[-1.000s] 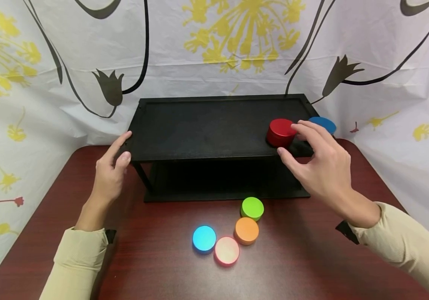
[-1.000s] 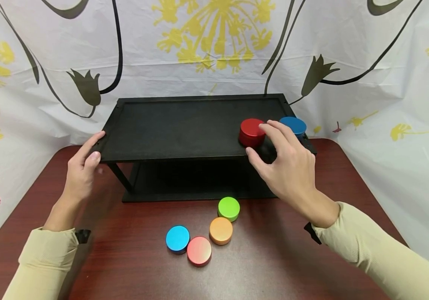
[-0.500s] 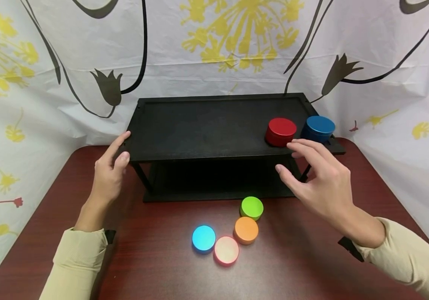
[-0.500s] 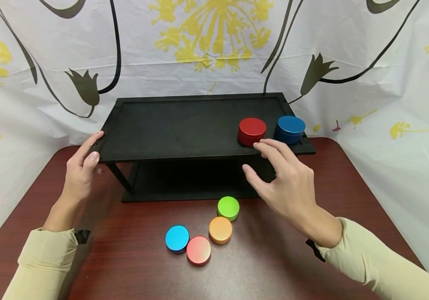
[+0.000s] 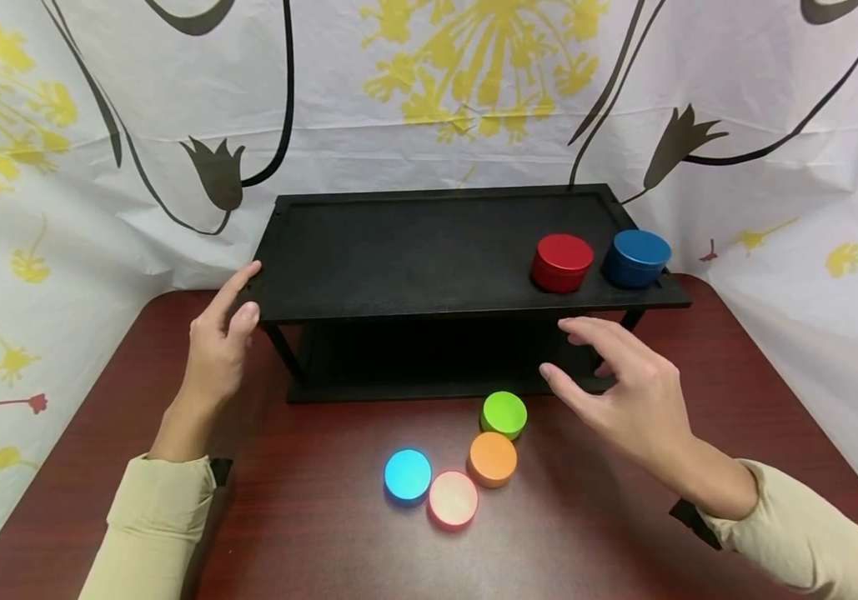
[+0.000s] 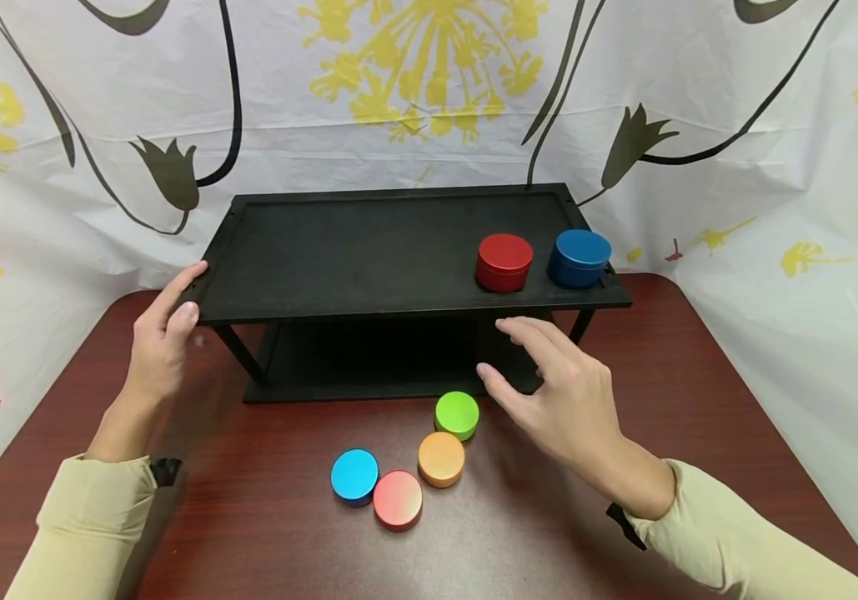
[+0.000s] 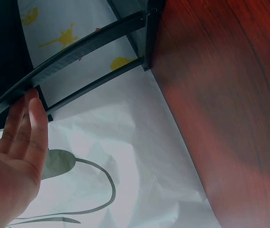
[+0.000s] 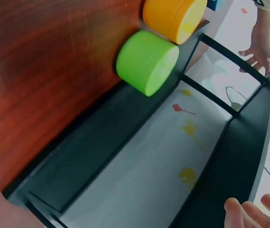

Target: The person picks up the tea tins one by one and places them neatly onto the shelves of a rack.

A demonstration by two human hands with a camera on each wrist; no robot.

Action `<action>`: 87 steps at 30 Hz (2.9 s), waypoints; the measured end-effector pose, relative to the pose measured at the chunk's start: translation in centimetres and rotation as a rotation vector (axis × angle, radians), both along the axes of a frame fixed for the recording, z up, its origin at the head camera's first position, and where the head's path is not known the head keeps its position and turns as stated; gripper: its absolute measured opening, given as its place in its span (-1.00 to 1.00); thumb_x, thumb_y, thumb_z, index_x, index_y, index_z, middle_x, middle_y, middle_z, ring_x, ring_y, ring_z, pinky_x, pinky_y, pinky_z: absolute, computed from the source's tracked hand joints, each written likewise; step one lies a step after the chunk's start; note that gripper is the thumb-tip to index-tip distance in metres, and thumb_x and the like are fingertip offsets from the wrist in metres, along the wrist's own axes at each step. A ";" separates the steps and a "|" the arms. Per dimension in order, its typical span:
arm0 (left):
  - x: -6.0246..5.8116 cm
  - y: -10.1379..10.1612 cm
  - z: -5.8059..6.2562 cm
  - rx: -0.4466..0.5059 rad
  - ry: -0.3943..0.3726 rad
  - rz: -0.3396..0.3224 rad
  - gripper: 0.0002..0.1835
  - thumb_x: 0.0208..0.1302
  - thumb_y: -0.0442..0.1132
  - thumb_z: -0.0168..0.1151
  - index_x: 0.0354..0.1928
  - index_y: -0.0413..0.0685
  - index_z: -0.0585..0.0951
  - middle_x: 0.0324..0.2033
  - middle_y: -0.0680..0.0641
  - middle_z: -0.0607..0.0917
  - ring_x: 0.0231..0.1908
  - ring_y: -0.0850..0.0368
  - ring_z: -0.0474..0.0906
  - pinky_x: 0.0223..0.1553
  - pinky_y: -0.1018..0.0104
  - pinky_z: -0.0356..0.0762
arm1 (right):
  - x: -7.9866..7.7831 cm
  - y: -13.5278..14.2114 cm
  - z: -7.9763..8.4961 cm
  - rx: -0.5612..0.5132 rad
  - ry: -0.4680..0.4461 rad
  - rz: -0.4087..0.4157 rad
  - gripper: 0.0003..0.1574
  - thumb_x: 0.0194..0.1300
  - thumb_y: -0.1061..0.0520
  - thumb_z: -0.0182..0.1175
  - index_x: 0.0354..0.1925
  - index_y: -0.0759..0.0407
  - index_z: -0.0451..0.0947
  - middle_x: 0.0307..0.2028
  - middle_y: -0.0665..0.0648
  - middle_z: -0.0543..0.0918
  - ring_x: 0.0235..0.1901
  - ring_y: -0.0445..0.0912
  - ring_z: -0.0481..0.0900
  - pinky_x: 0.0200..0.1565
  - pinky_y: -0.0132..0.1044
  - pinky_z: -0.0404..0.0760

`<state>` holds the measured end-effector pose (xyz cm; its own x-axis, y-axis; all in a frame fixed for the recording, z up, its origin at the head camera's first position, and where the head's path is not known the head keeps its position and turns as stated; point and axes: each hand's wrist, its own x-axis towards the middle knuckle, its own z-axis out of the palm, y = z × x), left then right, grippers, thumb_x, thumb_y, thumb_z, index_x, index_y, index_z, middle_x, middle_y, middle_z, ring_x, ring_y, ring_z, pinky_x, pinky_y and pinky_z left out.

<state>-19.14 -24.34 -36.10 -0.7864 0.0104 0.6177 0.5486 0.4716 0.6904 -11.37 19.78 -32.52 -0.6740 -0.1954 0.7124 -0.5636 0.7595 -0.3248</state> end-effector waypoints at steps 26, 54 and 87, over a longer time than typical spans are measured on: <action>-0.2 0.0 -0.2 0.006 0.016 -0.020 -0.50 0.43 -0.23 0.00 0.39 -0.01 0.46 -0.66 0.04 0.31 -0.66 0.26 0.24 -0.54 0.41 0.25 | 0.0 -0.2 -4.8 0.065 -0.288 0.107 -0.31 0.04 0.08 0.52 0.17 0.08 0.59 0.09 0.03 0.64 -0.02 -0.12 0.61 -0.20 -0.15 0.65; -0.5 -0.2 -0.5 0.019 0.009 -0.017 -0.50 0.43 -0.22 0.00 0.39 0.03 0.47 -0.63 0.03 0.32 -0.63 0.25 0.26 -0.52 0.41 0.26 | -0.3 -0.1 -7.6 0.124 -0.470 0.207 -0.23 0.08 -0.03 0.51 0.25 0.08 0.53 0.17 0.06 0.58 0.13 -0.04 0.57 0.05 -0.03 0.59; -0.5 -0.1 -0.5 0.011 0.026 -0.023 -0.50 0.44 -0.22 -0.02 0.40 0.02 0.46 -0.62 0.02 0.33 -0.62 0.25 0.27 -0.51 0.42 0.27 | -1.6 -0.1 -8.2 0.210 -0.612 0.330 -0.34 0.17 0.12 0.44 0.25 0.06 0.54 0.24 0.11 0.50 0.10 -0.07 0.54 0.06 -0.10 0.60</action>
